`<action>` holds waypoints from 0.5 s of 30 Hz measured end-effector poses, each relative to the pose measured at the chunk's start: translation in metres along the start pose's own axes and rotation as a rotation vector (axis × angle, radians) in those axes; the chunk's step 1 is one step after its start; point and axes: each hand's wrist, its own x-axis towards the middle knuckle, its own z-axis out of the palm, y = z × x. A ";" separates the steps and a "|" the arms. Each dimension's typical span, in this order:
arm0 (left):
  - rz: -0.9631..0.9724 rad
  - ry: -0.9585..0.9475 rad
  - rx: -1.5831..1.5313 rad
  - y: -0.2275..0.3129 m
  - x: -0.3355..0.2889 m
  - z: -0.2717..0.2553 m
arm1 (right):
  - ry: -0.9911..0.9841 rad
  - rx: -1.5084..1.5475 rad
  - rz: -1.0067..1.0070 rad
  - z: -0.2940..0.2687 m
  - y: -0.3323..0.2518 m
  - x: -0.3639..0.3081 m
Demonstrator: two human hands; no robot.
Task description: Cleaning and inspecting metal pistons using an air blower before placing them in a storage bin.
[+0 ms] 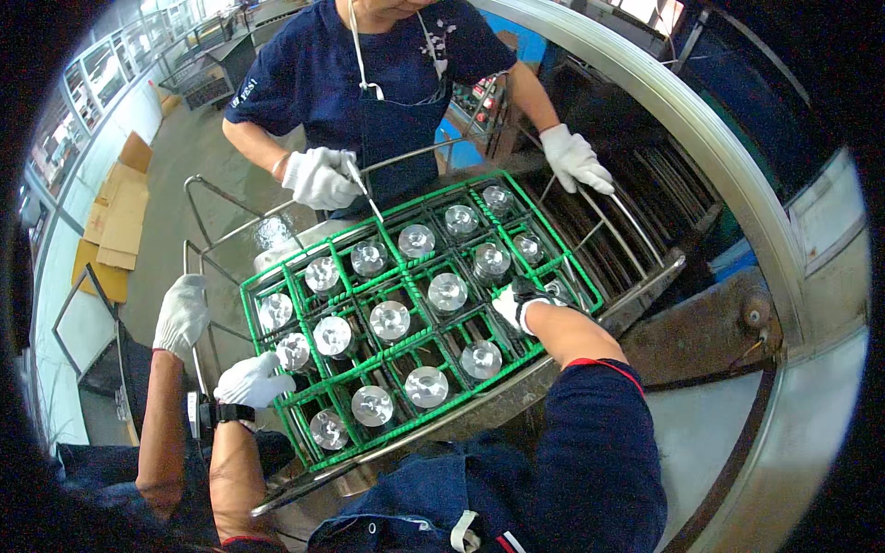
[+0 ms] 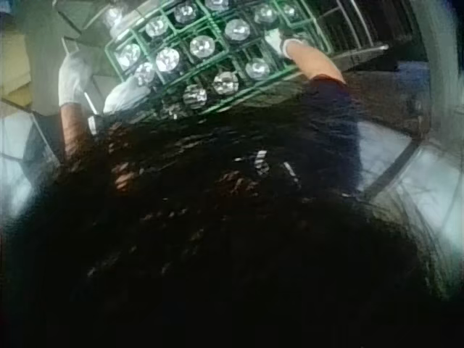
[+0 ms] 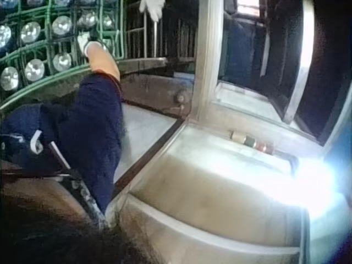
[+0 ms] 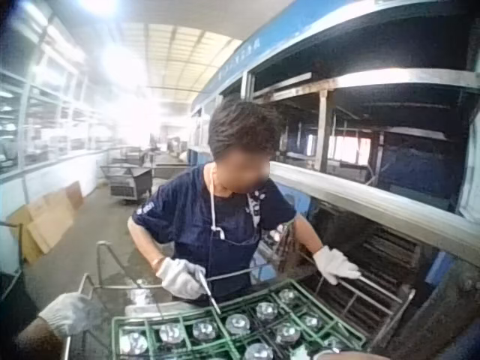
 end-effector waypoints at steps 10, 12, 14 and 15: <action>-0.039 -0.011 0.042 -0.007 -0.004 0.007 | -0.329 0.032 -0.093 -0.004 0.005 0.026; -0.040 -0.004 0.038 -0.009 -0.004 0.004 | -0.130 -0.053 0.143 -0.005 0.028 0.047; -0.086 -0.001 0.034 -0.015 -0.011 0.002 | 0.033 0.196 0.634 -0.029 0.035 0.054; -0.083 -0.021 0.051 -0.009 -0.006 -0.001 | -0.016 0.274 0.735 -0.051 0.040 0.030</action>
